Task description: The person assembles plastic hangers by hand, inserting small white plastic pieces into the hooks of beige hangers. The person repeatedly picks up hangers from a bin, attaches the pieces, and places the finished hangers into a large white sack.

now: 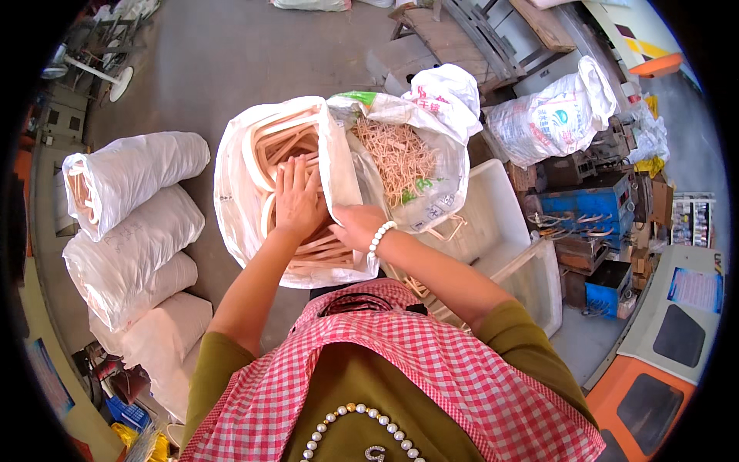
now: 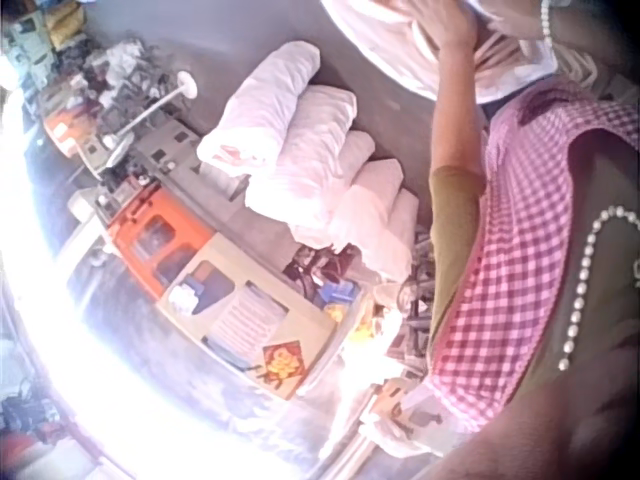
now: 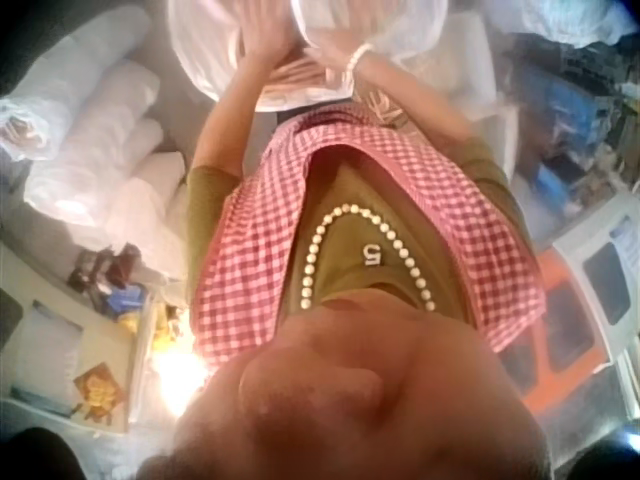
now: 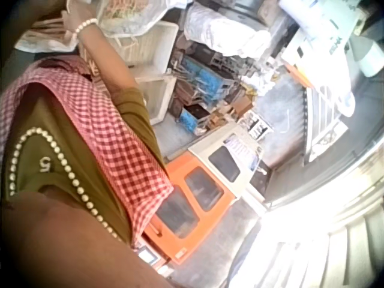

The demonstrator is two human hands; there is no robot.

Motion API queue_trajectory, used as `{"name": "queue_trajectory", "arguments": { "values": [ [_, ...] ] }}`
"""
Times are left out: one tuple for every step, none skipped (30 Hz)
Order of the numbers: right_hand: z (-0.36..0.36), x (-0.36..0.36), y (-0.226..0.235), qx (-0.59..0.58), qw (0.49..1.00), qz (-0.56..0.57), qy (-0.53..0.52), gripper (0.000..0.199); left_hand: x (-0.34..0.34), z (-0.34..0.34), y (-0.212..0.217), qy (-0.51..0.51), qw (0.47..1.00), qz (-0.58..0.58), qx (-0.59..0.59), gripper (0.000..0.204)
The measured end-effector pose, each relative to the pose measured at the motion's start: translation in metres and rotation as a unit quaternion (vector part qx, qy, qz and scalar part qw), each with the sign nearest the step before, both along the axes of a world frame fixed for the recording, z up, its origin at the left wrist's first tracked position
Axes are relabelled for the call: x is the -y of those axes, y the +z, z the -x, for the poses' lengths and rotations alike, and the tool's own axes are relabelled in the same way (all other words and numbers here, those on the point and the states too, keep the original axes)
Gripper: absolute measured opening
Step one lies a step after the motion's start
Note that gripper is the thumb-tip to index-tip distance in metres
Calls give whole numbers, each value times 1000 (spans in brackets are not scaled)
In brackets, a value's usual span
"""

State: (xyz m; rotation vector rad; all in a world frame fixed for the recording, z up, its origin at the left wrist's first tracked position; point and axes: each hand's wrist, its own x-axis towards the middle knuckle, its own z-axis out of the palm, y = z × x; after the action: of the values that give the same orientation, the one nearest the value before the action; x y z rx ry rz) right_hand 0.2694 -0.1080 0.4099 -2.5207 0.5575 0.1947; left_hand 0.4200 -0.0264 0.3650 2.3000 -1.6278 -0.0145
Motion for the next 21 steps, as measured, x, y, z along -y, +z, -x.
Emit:
{"name": "queue_trajectory", "arguments": {
  "values": [
    [-3, 6, 8, 1, 999, -4, -40, 32, -2, -1, 0, -3, 1000, 12, -13, 56],
    [-8, 12, 19, 1, 997, -9, -76, 38, -5, -1, -1, -1, 999, 24, -28, 56],
    [-13, 19, 24, 0, 993, -15, -113, 43, -6, -1, -1, -2, 998, 34, -45, 56],
    [-20, 30, 25, 34, 984, -6, -173, 52, -5, 0, 0, 6, 997, 43, -68, 55],
    [-28, 45, 19, 116, 970, 13, -215, 48, 0, 1, 3, 18, 996, 56, -61, 55],
    [-43, 60, 27, 101, 964, 18, -247, 45, 2, 0, 5, 33, 996, 66, -54, 54],
    [-55, 78, 20, 186, 952, 72, -231, 44, 7, -2, 7, 43, 995, 79, -47, 54],
    [-68, 94, 12, 268, 932, 125, -211, 44, 12, -6, 9, 53, 993, 90, -48, 54],
    [-83, 106, 6, 263, 933, 139, -201, 45, 19, -12, 11, 62, 992, 98, -39, 55],
    [-98, 115, 1, 259, 934, 155, -191, 48, 26, -18, 13, 70, 991, 107, -31, 56],
    [-109, 122, -4, 254, 935, 170, -181, 51, 33, -24, 13, 78, 990, 115, -22, 57],
    [-120, 131, -9, 215, 947, 151, -186, 46, 40, -31, 12, 84, 992, 87, -29, 62],
    [-129, 138, -14, 175, 957, 132, -191, 42, 43, -32, 12, 84, 994, 69, -23, 64],
    [-138, 138, -14, 135, 965, 111, -194, 38, 44, -34, 11, 87, 995, 49, -16, 66],
    [-142, 139, -13, 152, 965, 81, -197, 34, 45, -36, 9, 89, 996, 30, -9, 68],
    [-143, 141, -11, 169, 964, 53, -201, 29, 46, -36, 7, 91, 996, 13, -4, 70],
    [-143, 141, -9, 182, 962, 23, -204, 25, 47, -34, 5, 101, 995, 6, -14, 69],
    [-141, 142, -14, 270, 942, 74, -183, 17, 48, -33, 3, 111, 994, -1, -23, 69],
    [-140, 140, -17, 251, 953, 108, -129, 16, 49, -33, 1, 121, 992, -7, -33, 68],
    [-135, 135, -18, 230, 960, 140, -76, 16, 50, -34, 0, 124, 992, 0, -22, 67],
    [-130, 129, -19, 209, 962, 172, -23, 16, 52, -35, -1, 125, 992, -12, -30, 67]
  ]
}}
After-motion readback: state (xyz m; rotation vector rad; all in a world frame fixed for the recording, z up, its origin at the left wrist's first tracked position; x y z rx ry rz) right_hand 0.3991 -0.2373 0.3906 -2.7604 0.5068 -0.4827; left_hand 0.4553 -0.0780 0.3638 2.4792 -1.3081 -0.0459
